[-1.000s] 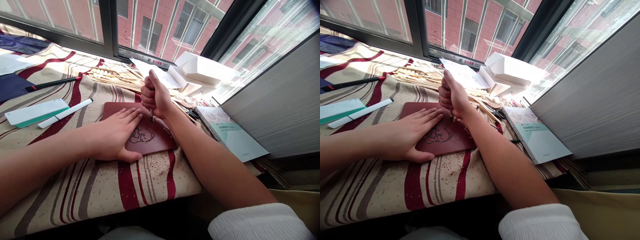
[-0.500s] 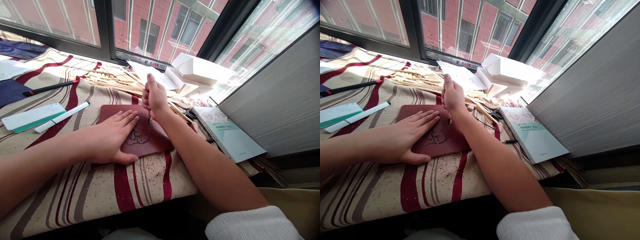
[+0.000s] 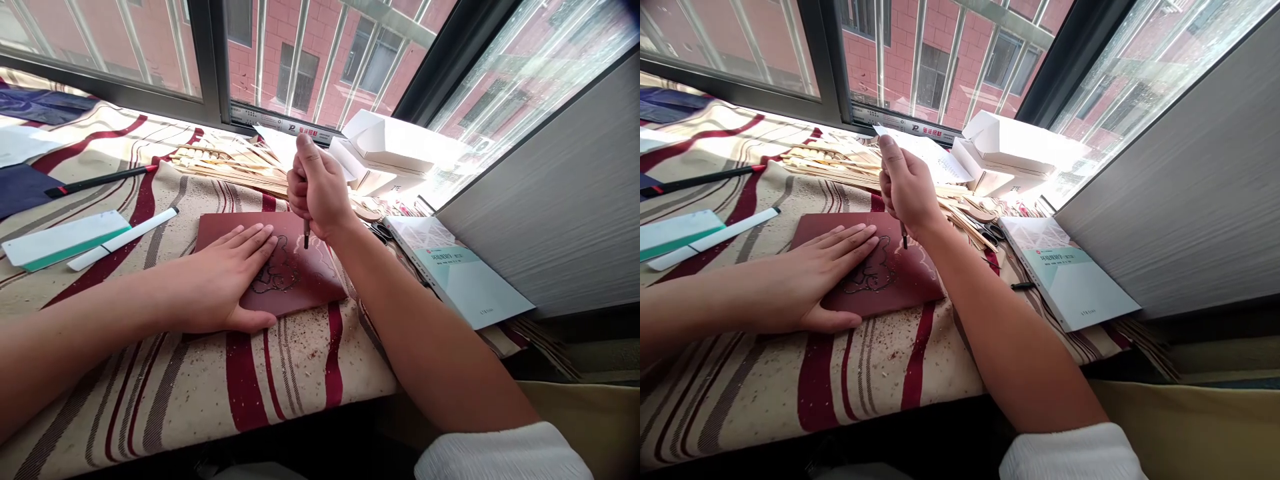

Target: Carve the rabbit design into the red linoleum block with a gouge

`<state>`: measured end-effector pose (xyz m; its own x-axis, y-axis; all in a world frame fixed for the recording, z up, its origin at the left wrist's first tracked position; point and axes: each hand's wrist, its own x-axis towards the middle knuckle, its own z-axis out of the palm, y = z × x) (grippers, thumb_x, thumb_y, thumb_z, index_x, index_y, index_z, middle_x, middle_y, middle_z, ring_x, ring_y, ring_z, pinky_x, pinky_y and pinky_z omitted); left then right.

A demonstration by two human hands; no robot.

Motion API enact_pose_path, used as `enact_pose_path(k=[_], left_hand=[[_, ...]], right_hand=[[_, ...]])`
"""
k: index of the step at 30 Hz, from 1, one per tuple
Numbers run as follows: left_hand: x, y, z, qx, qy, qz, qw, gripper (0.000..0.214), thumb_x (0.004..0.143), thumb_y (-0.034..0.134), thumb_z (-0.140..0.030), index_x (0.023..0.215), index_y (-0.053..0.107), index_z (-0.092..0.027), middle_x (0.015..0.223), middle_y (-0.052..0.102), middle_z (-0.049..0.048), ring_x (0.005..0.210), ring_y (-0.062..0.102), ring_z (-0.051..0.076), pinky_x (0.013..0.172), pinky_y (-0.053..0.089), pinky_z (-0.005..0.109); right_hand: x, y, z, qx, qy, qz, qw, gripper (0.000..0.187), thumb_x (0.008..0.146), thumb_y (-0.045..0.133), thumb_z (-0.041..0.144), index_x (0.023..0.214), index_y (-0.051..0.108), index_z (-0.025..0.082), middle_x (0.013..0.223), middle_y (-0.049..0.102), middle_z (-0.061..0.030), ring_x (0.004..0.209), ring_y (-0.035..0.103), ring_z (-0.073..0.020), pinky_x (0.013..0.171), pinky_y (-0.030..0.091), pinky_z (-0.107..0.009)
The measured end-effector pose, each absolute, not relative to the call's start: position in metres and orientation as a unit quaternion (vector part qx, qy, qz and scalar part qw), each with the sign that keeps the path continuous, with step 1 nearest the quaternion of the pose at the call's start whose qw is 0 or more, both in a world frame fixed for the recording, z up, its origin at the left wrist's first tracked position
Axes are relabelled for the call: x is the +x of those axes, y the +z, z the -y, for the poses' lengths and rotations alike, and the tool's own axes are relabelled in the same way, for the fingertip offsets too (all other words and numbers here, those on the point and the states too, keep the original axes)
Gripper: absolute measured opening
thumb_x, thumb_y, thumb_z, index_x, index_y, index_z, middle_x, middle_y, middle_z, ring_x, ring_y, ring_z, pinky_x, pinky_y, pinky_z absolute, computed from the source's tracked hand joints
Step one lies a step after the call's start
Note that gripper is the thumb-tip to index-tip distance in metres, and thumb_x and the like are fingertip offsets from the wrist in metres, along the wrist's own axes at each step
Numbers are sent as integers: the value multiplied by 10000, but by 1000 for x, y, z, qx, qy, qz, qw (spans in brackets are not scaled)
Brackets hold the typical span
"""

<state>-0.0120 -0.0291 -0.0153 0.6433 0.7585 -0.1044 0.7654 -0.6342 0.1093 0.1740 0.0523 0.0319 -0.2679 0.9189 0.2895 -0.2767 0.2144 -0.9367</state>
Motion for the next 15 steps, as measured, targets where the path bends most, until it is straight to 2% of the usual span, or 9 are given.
enact_pose_path(k=[8, 15], left_hand=[[-2, -10, 32, 891, -27, -449, 68, 1233, 875, 485, -873, 1727, 210, -24, 1813, 84, 231, 1694, 145, 448, 1376, 188, 557], [5, 4, 35, 878, -85, -462, 86, 1219, 894, 478, -824, 1723, 149, 8, 1807, -12, 233, 1696, 62, 457, 1380, 155, 583]], right_hand=[[162, 20, -55, -320, 549, 544, 548, 569, 1039, 571, 662, 719, 338, 254, 577, 318, 96, 448, 288, -59, 415, 263, -215], [162, 21, -56, -316, 557, 525, 560, 532, 1057, 593, 594, 724, 362, 249, 573, 314, 107, 441, 266, -51, 413, 233, -215]])
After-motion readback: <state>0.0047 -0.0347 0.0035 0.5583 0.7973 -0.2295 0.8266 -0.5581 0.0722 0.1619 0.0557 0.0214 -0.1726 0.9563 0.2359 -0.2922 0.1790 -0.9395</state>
